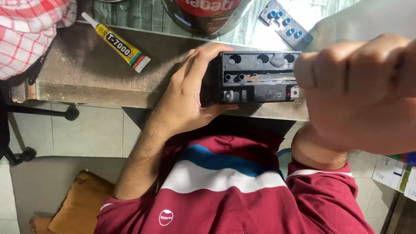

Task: Filling lead-acid battery cells with liquid using a syringe and tube, interspersed with handling small pieces of white material.

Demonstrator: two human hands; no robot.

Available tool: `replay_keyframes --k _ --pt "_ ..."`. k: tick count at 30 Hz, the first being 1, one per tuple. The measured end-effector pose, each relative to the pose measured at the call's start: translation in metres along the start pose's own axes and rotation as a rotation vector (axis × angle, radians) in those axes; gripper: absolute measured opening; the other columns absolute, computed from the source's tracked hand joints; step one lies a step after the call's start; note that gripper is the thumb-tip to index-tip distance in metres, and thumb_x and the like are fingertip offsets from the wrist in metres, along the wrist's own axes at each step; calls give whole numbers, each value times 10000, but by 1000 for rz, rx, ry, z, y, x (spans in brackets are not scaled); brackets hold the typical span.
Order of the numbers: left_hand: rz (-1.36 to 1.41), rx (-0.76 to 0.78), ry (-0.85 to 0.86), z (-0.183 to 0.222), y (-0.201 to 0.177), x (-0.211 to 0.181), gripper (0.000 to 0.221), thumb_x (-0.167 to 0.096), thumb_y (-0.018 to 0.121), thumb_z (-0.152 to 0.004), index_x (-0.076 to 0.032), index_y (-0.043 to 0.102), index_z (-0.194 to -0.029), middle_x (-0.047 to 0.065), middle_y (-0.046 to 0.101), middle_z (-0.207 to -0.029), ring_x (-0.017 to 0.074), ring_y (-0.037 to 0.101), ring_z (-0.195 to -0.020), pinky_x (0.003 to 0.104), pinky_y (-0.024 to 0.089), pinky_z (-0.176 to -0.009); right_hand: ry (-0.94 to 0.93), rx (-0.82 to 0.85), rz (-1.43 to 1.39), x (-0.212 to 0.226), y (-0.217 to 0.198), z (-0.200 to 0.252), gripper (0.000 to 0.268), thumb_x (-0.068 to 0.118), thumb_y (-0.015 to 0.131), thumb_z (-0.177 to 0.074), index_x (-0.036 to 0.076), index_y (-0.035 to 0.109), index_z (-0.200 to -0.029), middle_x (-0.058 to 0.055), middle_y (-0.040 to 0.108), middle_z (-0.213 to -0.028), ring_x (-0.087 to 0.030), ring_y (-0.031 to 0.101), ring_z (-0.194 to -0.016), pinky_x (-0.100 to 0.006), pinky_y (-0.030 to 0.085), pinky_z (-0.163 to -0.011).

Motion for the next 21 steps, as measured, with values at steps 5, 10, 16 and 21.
replay_keyframes --k 5,10,16,21 --pt "22 7 -30 0 -1 -1 683 -373 794 -960 -23 441 -1428 167 565 -1420 354 579 -1339 440 443 -1198 -100 51 -142 -8 7 -2 570 616 508 -1057 227 163 -823 15 101 -678 -176 127 -611 -373 209 -625" --pt "24 7 -33 1 0 1 691 -379 800 -955 -27 442 -1430 164 567 -1423 351 577 -1354 444 439 -1211 -113 44 -111 -7 12 -4 674 654 530 -1110 212 129 -795 -6 75 -667 -194 99 -618 -386 188 -625" --pt "31 14 -34 0 0 2 686 -349 815 -959 -23 440 -1431 161 554 -1434 350 563 -1371 450 434 -1229 -120 33 -88 -8 8 -2 559 572 443 -1047 214 114 -771 -4 70 -650 -188 103 -582 -386 204 -603" --pt "33 13 -31 1 0 2 682 -379 791 -964 -22 439 -1426 158 559 -1418 347 563 -1364 456 433 -1231 -149 76 14 -6 11 -3 418 444 297 -973 190 58 -743 -15 57 -636 -196 91 -549 -397 211 -569"
Point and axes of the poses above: each hand's wrist, its own z-axis away from the middle knuckle, its own y-axis out of the palm, x = y × z, the point moved 3 cm from there along -z, towards the middle knuckle
